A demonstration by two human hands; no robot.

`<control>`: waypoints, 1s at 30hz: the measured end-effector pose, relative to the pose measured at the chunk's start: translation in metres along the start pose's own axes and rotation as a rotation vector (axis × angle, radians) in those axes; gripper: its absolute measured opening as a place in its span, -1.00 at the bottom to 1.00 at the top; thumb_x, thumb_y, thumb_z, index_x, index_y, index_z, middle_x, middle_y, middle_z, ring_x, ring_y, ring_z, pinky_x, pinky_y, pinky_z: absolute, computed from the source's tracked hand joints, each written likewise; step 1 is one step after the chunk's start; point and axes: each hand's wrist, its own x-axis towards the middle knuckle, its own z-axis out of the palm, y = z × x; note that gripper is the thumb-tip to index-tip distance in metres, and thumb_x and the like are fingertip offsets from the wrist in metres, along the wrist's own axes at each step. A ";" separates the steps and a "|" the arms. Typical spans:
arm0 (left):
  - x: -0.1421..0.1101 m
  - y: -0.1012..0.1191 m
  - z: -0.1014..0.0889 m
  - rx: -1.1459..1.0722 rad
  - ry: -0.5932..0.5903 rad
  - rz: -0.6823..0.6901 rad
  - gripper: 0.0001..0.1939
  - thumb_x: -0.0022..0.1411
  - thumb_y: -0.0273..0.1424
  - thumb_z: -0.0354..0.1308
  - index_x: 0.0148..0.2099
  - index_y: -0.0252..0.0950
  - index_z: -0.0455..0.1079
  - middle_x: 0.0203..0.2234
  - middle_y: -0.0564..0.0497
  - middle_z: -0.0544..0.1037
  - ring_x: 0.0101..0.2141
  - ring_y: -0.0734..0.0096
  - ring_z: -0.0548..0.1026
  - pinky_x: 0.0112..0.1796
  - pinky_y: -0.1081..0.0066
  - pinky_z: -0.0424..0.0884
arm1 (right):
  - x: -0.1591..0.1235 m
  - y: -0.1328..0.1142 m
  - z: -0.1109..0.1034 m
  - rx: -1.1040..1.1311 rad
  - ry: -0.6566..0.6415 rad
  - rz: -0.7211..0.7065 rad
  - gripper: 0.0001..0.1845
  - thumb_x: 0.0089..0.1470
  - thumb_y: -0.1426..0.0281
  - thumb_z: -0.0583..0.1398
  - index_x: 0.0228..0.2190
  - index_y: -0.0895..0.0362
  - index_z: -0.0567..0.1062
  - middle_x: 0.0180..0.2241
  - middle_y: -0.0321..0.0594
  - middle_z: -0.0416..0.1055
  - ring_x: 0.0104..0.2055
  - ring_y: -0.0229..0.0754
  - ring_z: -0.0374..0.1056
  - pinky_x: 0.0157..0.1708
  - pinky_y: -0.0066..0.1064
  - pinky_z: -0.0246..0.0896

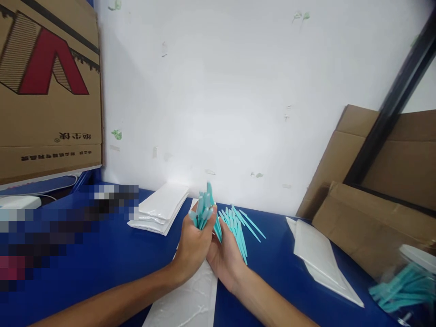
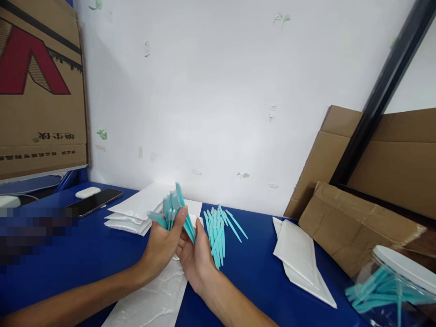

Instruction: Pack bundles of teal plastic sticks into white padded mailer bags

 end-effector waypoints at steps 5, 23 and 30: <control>0.003 -0.006 0.003 0.035 -0.029 -0.024 -0.62 0.24 -0.11 0.17 -0.04 -0.28 0.45 -0.29 -0.04 0.59 -0.27 0.26 0.55 -0.20 0.36 0.43 | 0.002 0.004 -0.001 -0.013 0.074 -0.011 -0.63 0.17 0.12 0.19 -0.17 0.11 0.61 -0.27 -0.18 0.60 -0.16 -0.06 0.49 -0.19 -0.30 0.40; 0.010 0.000 0.000 -0.117 -0.068 -0.104 -0.53 0.25 0.03 0.09 -0.16 -0.32 0.42 -0.52 0.01 0.53 -0.51 0.37 0.49 -0.45 0.43 0.39 | 0.003 0.003 0.002 -0.037 0.063 -0.015 -0.70 0.16 0.16 0.10 -0.17 -0.05 0.53 -0.16 -0.27 0.57 -0.32 -0.13 0.47 -0.27 -0.29 0.34; -0.005 -0.005 0.008 -0.133 -0.034 -0.084 -0.68 0.26 -0.07 0.14 -0.30 -0.24 0.33 -0.49 0.07 0.45 -0.43 0.41 0.44 -0.35 0.44 0.39 | -0.005 0.003 0.008 0.013 0.053 -0.008 -0.53 0.23 0.09 0.01 -0.14 0.13 0.55 -0.27 -0.12 0.58 -0.20 -0.01 0.48 -0.22 -0.23 0.33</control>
